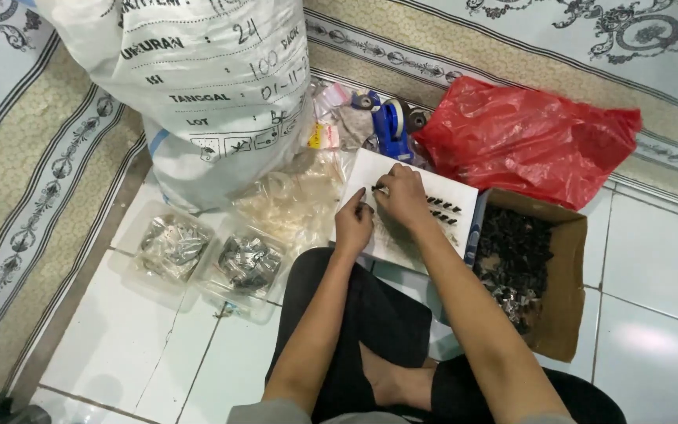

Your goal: The person sits on the floor and repeatedly picks small black components from a cardboard box, placing them in neat rows on a white rectangular board. The person continues this sorting process throughout the clip.

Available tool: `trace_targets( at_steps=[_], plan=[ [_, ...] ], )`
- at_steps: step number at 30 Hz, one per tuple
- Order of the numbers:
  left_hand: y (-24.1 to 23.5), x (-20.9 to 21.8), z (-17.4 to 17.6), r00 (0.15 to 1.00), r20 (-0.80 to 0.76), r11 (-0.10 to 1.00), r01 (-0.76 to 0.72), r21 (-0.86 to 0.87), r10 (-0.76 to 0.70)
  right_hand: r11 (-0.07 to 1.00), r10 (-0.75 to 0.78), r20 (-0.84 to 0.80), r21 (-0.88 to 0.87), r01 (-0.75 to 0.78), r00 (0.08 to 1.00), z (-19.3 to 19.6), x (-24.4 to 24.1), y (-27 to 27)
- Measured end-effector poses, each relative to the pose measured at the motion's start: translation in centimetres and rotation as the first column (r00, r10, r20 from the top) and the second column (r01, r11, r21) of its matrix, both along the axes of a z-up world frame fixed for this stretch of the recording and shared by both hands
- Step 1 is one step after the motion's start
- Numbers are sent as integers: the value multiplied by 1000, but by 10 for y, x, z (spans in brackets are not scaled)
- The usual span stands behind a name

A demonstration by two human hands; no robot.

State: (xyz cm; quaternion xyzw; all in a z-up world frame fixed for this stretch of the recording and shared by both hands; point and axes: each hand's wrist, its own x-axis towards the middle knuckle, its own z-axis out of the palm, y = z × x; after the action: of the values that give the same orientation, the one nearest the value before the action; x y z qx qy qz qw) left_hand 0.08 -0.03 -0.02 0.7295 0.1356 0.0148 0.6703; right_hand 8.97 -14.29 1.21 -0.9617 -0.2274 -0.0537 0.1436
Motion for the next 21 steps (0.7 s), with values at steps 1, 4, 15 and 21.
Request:
trace_targets(
  at_steps=[1, 4, 15, 21],
  plan=[
    [0, 1, 0, 1000, -3, 1000, 2, -4, -2, 1000, -2, -3, -4, 2, 1000, -2, 2, 0],
    [1, 2, 4, 1000, -17, 998, 6, -61, -7, 1000, 2, -10, -29, -2, 1000, -7, 7, 1],
    [-1, 2, 13, 994, -87, 996, 68, -58, -73, 999, -21, -68, -49, 18, 997, -6, -2, 0],
    [-2, 5, 10, 996, -76, 997, 49, -58, -53, 999, -8, -80, -38, 5, 997, -6, -3, -1]
  ],
)
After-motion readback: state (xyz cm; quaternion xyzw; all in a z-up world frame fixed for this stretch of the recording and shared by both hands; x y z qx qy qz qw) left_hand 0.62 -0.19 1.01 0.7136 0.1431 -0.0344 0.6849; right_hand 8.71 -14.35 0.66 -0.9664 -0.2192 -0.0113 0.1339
